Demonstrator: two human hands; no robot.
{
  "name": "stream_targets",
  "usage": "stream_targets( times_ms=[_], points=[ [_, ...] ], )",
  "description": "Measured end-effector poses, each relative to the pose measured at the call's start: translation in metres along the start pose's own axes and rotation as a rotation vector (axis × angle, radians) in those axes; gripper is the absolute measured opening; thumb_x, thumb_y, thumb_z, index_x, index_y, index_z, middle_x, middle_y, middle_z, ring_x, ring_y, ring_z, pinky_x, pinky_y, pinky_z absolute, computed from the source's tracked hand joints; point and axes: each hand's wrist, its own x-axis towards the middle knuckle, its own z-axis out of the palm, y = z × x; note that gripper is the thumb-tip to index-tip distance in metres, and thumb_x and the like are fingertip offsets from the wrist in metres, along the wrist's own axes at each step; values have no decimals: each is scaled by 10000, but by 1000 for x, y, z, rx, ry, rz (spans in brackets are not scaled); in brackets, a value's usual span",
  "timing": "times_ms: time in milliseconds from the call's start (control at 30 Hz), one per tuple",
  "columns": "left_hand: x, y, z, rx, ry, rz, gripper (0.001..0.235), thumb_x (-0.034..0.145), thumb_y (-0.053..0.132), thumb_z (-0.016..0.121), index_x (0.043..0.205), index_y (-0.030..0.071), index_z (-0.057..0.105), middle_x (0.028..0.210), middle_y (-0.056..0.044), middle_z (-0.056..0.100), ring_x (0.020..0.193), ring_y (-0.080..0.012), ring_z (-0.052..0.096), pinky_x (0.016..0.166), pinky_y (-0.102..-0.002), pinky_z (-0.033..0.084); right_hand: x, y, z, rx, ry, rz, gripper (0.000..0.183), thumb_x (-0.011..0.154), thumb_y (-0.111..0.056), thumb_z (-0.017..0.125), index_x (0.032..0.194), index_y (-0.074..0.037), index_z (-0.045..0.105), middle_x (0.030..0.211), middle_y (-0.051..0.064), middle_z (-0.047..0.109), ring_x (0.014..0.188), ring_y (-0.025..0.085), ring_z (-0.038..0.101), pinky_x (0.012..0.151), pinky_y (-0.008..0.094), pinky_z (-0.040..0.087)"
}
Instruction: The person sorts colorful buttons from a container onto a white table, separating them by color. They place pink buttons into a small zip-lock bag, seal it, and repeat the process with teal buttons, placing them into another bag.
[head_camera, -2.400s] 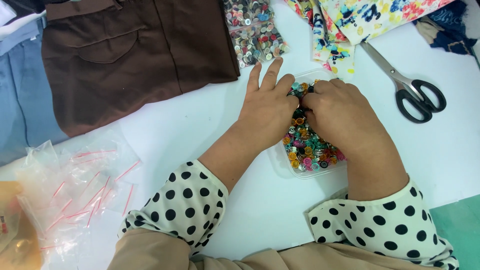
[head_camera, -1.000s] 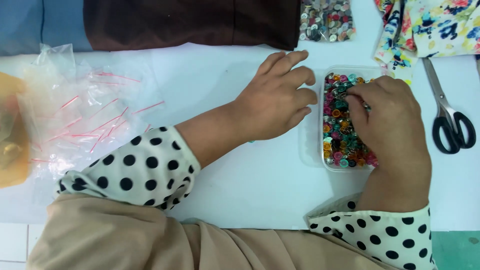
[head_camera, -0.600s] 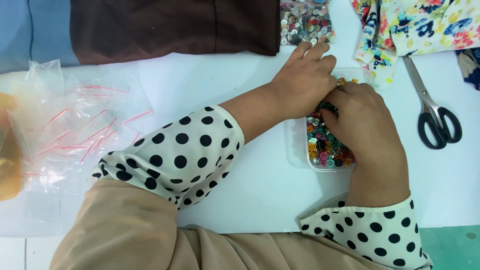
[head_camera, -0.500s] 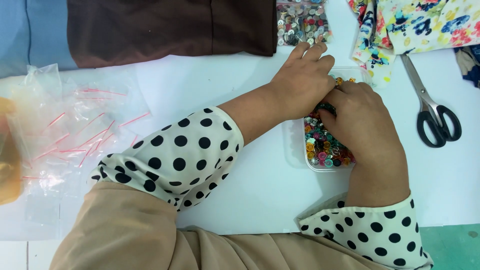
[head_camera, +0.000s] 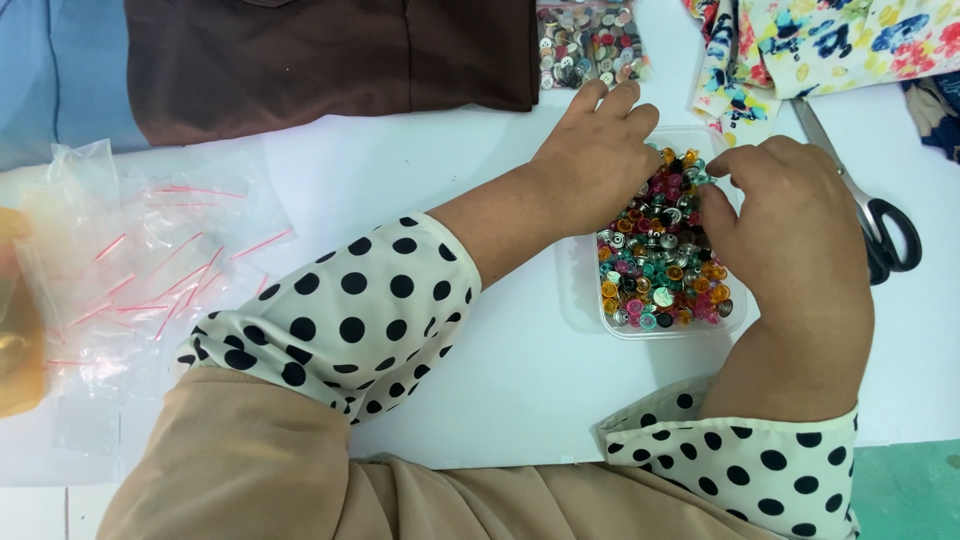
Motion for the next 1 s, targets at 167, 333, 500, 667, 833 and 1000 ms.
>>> stream_targets(
  times_ms=[167,333,500,667,833,1000],
  points=[
    [8,4,3,63,-6,2,88,801,242,774,886,256,795,1011,-39,630,1175,-363,489,1052,-587,345,2,-3,3,32,-5,5,157,980,-125,759,1109,-36,771,944,143,682,918,374,645,776,490,521],
    [7,5,-1,60,-16,-19,142,766,170,785,876,260,776,969,-26,618,1125,-342,502,1032,-559,356,5,-13,-2,62,-18,6,142,1002,-134,735,1100,-36,766,916,145,668,910,371,626,756,490,504],
    [-27,2,-23,-45,253,-47,74,862,120,678,880,145,746,1016,-74,650,1280,-413,500,1016,-551,374,6,-30,-11,16,69,-54,167,1028,-129,787,1156,-21,774,1005,149,689,985,377,650,771,472,543],
    [-126,-14,-77,-124,409,-80,88,809,119,760,880,133,710,947,-34,568,1161,-320,490,943,-463,383,8,-80,-17,118,217,-262,160,1067,-67,787,1201,14,756,1089,167,686,1011,388,635,885,472,537],
    [-227,-20,-71,-249,392,-188,163,849,171,805,969,157,696,1048,-37,594,1239,-360,531,933,-481,407,7,-159,-9,342,164,-484,150,1008,-72,743,1123,22,718,1027,164,646,917,352,618,826,487,503],
    [-270,-6,-40,-369,267,-335,168,852,217,812,970,119,743,1023,-51,600,1291,-333,502,1111,-560,353,-1,-197,25,343,81,-599,124,968,-171,683,1034,-78,732,942,103,639,875,291,653,756,406,536]
  ],
)
